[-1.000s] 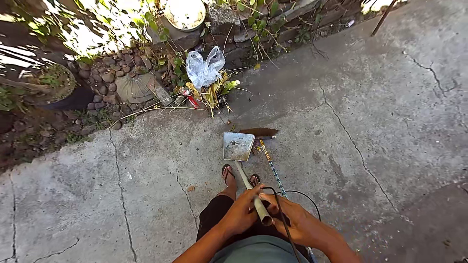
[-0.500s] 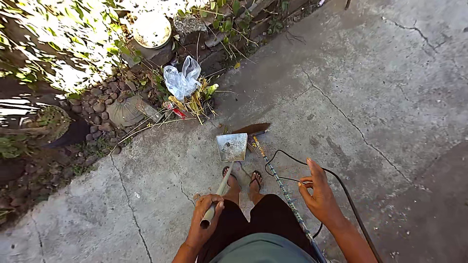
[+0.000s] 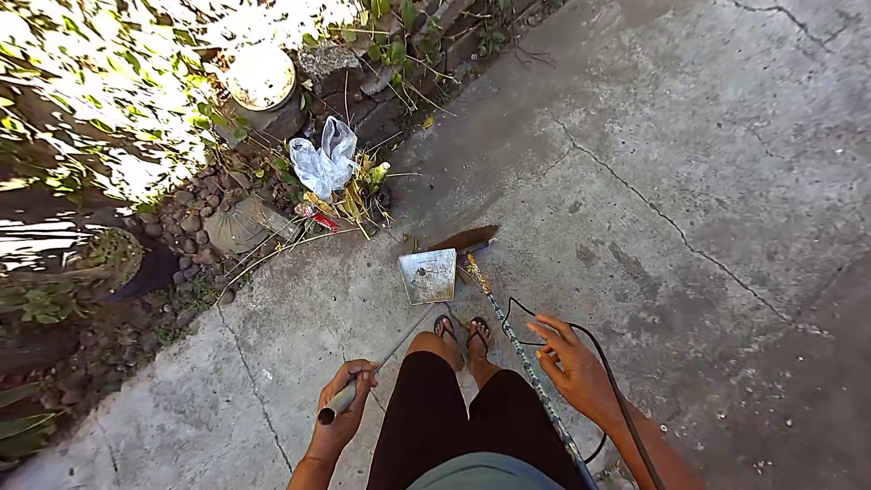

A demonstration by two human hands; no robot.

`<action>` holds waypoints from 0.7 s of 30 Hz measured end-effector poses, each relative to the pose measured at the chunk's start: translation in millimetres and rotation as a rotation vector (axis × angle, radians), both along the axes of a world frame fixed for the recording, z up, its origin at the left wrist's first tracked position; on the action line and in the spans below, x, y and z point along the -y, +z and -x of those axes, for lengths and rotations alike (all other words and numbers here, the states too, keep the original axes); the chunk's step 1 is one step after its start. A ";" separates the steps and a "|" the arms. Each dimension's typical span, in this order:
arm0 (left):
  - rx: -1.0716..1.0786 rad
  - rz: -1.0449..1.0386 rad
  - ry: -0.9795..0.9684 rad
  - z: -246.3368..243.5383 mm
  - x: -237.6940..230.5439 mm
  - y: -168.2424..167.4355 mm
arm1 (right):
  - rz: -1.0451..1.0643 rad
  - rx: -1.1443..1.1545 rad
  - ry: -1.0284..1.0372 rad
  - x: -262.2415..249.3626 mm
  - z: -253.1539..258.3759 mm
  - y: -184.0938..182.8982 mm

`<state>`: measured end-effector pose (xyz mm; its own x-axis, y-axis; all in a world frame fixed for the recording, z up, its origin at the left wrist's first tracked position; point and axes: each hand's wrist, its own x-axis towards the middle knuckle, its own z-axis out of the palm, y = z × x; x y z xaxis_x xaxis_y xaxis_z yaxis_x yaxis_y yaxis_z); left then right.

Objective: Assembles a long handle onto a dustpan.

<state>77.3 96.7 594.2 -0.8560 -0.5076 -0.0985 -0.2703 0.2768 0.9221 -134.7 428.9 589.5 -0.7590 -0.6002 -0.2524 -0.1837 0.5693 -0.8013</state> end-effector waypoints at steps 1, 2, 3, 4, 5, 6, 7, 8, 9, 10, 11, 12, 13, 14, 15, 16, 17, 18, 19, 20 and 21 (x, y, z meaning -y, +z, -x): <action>-0.005 0.002 0.001 1.2 -1.3 -0.9 | -0.009 0.009 0.019 0.8 -0.1 -1.7; -0.009 0.000 0.002 2.4 -2.5 -1.7 | -0.017 0.019 0.036 1.3 -0.7 -3.4; -0.009 -0.003 0.000 3.9 -3.5 -2.0 | -0.026 0.031 0.053 1.6 -1.6 -4.9; -0.010 -0.009 -0.003 5.7 -4.6 -2.3 | -0.033 0.034 0.065 1.4 -2.8 -7.0; -0.009 -0.014 -0.006 7.0 -5.9 -2.5 | -0.037 0.039 0.075 0.5 -4.2 -9.3; -0.009 -0.017 -0.011 7.7 -7.2 -2.6 | -0.043 0.050 0.088 -0.5 -5.2 -11.0; -0.005 -0.017 -0.017 7.7 -8.6 -2.4 | -0.056 0.071 0.104 -0.9 -5.7 -11.5; 0.001 -0.013 -0.019 6.7 -10.2 -1.8 | -0.068 0.093 0.121 -1.2 -6.4 -11.6; 0.007 -0.007 -0.021 5.4 -11.7 -1.0 | -0.078 0.115 0.139 -1.4 -6.6 -11.2; 0.009 0.004 -0.021 4.6 -12.7 -0.9 | -0.084 0.128 0.154 -1.8 -6.0 -11.0; 0.009 0.006 -0.018 4.4 -13.5 -1.2 | -0.090 0.134 0.164 -2.2 -5.1 -11.1; 0.007 0.003 -0.010 4.4 -13.9 -1.4 | -0.095 0.141 0.170 -2.5 -4.2 -11.2; 0.005 0.001 -0.005 4.8 -13.4 -1.1 | -0.102 0.147 0.173 -2.5 -3.2 -11.0; 0.007 0.001 -0.002 5.9 -12.3 -0.6 | -0.112 0.152 0.175 -2.2 -1.9 -11.0; 0.007 0.003 -0.001 6.8 -11.0 -0.8 | -0.125 0.155 0.174 -1.6 -0.1 -11.0; 0.008 0.005 0.000 7.8 -9.7 -0.8 | -0.135 0.151 0.173 -1.1 1.7 -11.0; 0.007 0.003 -0.002 8.5 -8.3 -0.5 | -0.141 0.145 0.170 -0.6 3.8 -11.5; 0.001 0.002 -0.001 9.3 -6.6 -0.8 | -0.144 0.139 0.165 0.9 6.1 -11.7; -0.002 0.001 0.001 10.3 -5.0 -0.8 | -0.148 0.136 0.159 2.8 8.6 -11.9; -0.003 0.000 0.006 11.6 -4.2 -0.6 | -0.155 0.135 0.156 4.6 11.1 -12.2; -0.002 0.000 0.011 12.8 -4.2 0.1 | -0.163 0.136 0.158 6.4 13.8 -12.6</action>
<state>64.5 100.9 594.2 -0.8506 -0.5168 -0.0970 -0.2716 0.2739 0.9226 -148.5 422.5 576.9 -0.6114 -0.6519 -0.4486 -0.1779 0.6656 -0.7248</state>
